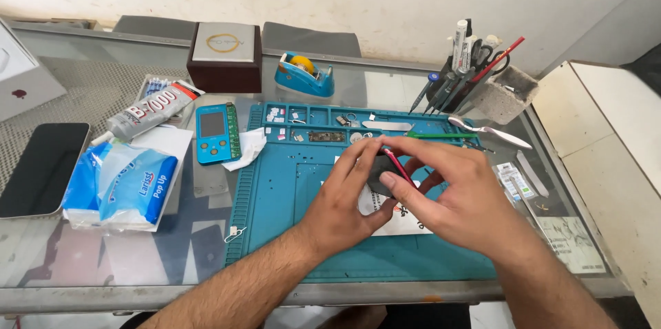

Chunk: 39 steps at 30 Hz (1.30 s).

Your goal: Fitting and pressing the back cover assembly onto a red smartphone to secure it.

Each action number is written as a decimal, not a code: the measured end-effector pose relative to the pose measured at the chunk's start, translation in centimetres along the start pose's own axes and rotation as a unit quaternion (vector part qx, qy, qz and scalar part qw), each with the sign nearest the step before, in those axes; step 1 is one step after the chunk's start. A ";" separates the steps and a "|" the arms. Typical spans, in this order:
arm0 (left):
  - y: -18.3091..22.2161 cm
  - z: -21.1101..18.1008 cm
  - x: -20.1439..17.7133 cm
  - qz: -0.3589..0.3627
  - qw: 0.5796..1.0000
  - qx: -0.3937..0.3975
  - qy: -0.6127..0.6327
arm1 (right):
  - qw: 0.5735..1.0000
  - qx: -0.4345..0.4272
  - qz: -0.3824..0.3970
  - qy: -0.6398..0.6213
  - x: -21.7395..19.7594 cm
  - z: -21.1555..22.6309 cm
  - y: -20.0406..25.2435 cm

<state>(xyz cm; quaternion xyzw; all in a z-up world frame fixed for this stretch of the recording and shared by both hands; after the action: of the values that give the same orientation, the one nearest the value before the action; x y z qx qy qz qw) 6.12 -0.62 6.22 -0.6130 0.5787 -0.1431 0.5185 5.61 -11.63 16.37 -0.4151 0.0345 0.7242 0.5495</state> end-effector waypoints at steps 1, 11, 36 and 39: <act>-0.2 -0.1 -0.2 -0.002 1.000 0.003 -0.002 | 1.000 -0.004 -0.001 0.001 0.1 -0.2 0.0; -2.0 -0.2 -2.3 0.003 0.998 -0.067 -0.012 | 0.993 -0.010 -0.111 -0.035 -1.8 -3.1 0.6; 0.7 4.1 2.3 0.085 0.658 -0.651 0.370 | 0.952 -0.295 -0.080 -0.008 3.4 0.3 7.6; 0.1 3.2 1.9 0.088 0.661 -0.651 0.363 | 0.949 -0.300 -0.084 0.036 3.7 -0.1 8.0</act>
<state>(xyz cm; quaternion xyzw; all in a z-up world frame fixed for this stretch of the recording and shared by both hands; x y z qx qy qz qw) 9.10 -0.71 3.97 -0.6399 0.7177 0.1052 -0.2535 -1.09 -12.04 10.69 -0.5883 -0.2001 0.6365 0.4569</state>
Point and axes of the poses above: each hand's wrist, its own y-axis away from the middle knuckle, its own x-axis out of the palm, z = x × y, the point moved 8 cm from there along -y, towards the middle knuckle, and after that the axes turned 15 degrees about -y, right-handed, at the moved point
